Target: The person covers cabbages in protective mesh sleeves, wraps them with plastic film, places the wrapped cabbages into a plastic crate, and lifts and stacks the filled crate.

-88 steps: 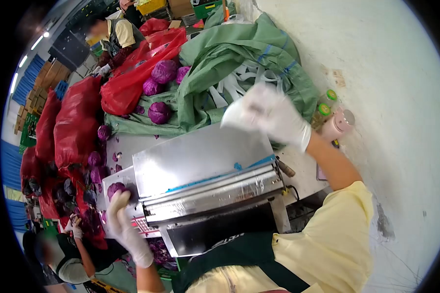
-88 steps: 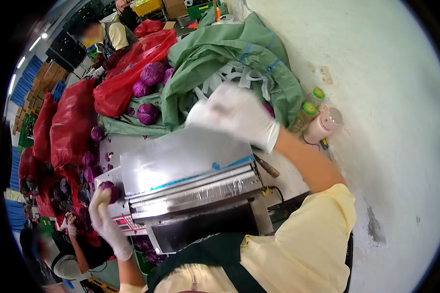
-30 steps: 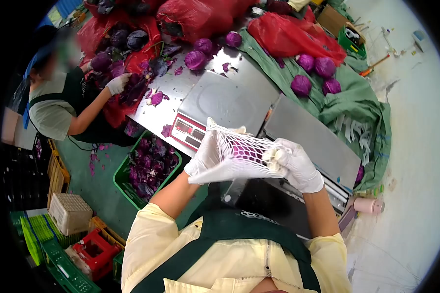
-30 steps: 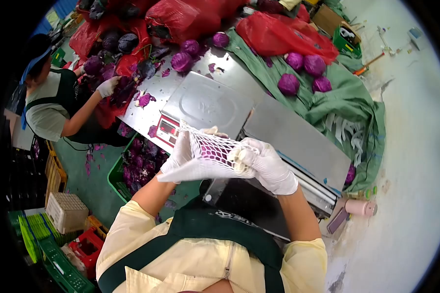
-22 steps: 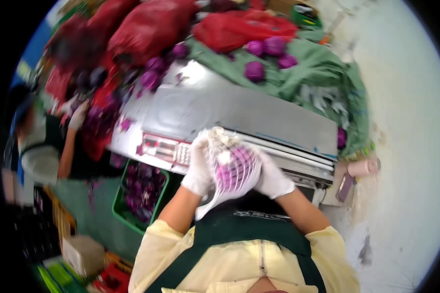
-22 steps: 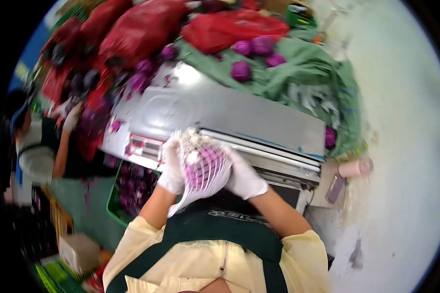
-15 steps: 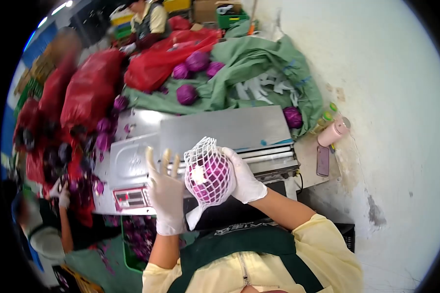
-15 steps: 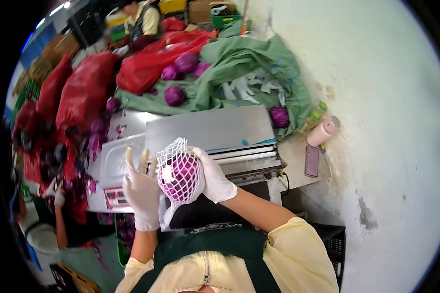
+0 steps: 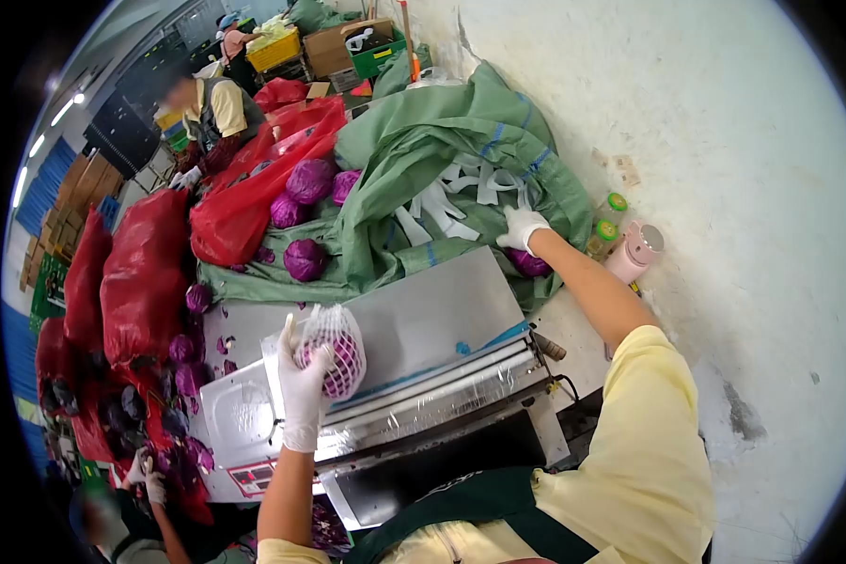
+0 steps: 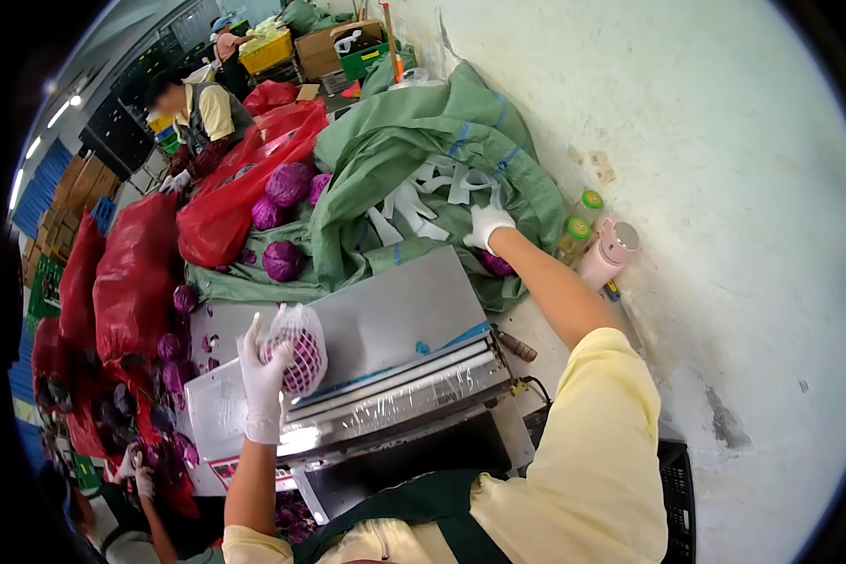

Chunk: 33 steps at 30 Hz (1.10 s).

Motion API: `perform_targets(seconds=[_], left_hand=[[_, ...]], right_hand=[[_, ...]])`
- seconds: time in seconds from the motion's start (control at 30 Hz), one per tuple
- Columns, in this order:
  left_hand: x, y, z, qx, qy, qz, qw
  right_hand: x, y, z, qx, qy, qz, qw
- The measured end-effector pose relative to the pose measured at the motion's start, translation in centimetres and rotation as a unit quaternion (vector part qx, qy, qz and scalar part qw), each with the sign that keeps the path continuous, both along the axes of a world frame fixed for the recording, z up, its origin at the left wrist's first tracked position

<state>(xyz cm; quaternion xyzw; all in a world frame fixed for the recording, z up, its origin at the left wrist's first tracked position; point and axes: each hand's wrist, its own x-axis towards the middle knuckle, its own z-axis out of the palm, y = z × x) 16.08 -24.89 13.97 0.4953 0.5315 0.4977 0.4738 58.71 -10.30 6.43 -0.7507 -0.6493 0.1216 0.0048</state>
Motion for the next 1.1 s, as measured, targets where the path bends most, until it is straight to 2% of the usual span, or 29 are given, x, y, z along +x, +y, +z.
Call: perform_targets(seconds=[0.03,0.1,0.13,0.17,0.2,0.23,0.27,0.3,0.37,0.4,0.43,0.47,0.5,0.53,0.57,0.63,0.67,0.7,0.77,0.83,0.9,0.93,0.97,1.03,1.07,1.1], left_hand=[[0.6,-0.3,0.0,0.003,0.090,-0.001,0.996],[1.1,0.8,-1.4,0.055,0.099,-0.029,0.993],[1.1,1.2,-1.8,0.047,0.101,-0.029,0.993],[1.0,1.6,-2.0,0.062,0.169,-0.037,0.983],[1.5,1.7,-1.5,0.076,0.236,-0.046,0.968],[1.9,2.1,-0.7,0.078,0.237,-0.045,0.967],[2.4,2.1,0.5,0.167,0.356,-0.043,0.919],[3.1,2.2,1.8,0.251,0.466,-0.039,0.848],[3.8,2.4,2.3,0.256,0.448,-0.065,0.854],[3.7,2.5,1.6,0.234,0.496,-0.104,0.830],[3.5,2.5,1.0,0.211,0.542,-0.142,0.801],[3.1,2.6,0.6,0.231,0.548,-0.132,0.793],[2.6,2.3,0.5,0.232,0.549,-0.131,0.792],[2.3,2.0,0.3,0.196,0.529,-0.105,0.819],[2.0,1.7,0.1,0.160,0.506,-0.078,0.844],[2.0,1.2,0.2,0.180,0.502,-0.070,0.843],[2.4,1.0,0.6,0.196,0.523,-0.069,0.827],[2.7,1.0,0.9,0.213,0.543,-0.069,0.809],[2.3,1.2,0.3,0.196,0.557,-0.085,0.803],[2.0,1.3,0.4,0.180,0.570,-0.101,0.796],[2.5,1.3,0.9,0.258,0.553,-0.076,0.788],[3.7,0.3,2.4,0.231,0.605,-0.082,0.758],[4.4,0.0,3.4,0.231,0.606,-0.081,0.757],[5.2,-0.1,4.4,0.278,0.525,-0.172,0.786],[5.3,0.1,4.0,0.254,0.503,-0.217,0.797],[5.5,0.3,3.7,0.253,0.535,-0.243,0.769]], right_hand=[[0.4,-0.1,-0.6,-0.043,-0.036,-0.012,0.998],[-0.3,-1.3,-1.3,-0.079,-0.052,-0.065,0.993],[-0.5,-1.3,-2.1,-0.136,-0.083,-0.084,0.984],[-0.3,-1.5,-2.6,-0.144,-0.082,-0.082,0.983],[0.0,-2.2,-2.7,-0.128,-0.105,-0.061,0.984],[0.4,-2.2,-2.4,-0.102,-0.128,-0.041,0.986],[1.5,-2.2,-2.1,-0.085,-0.102,-0.028,0.991],[2.8,-2.5,-1.9,-0.050,-0.093,-0.001,0.994],[5.2,-2.7,-2.6,-0.029,-0.045,0.015,0.998],[5.9,-3.5,-3.0,0.026,-0.016,0.038,0.999],[6.5,-4.5,-3.5,0.028,-0.014,0.038,0.999],[7.0,-5.5,-4.1,0.096,0.096,0.046,0.990],[7.3,-6.4,-4.9,0.163,0.205,0.052,0.964],[6.7,-7.3,-5.0,0.277,0.224,0.045,0.933],[6.5,-8.3,-4.9,0.287,0.328,-0.009,0.900],[5.5,-9.0,-3.9,0.383,0.437,-0.062,0.812],[5.0,-9.1,-2.7,0.442,0.397,-0.065,0.802],[4.5,-9.5,-1.4,0.454,0.439,-0.071,0.772],[1.8,-11.3,3.1,0.311,0.670,-0.039,0.673],[-1.6,-12.0,6.1,0.280,0.617,0.042,0.734],[-6.8,-13.9,9.5,0.219,0.534,0.157,0.802],[-8.9,-14.2,10.0,0.173,0.522,0.213,0.808],[-10.8,-14.2,10.1,0.128,0.507,0.267,0.810],[-13.9,-13.4,8.5,0.129,0.392,0.342,0.844],[-14.9,-13.0,8.3,0.098,0.373,0.343,0.856],[-15.6,-12.6,8.2,0.067,0.353,0.345,0.867]])
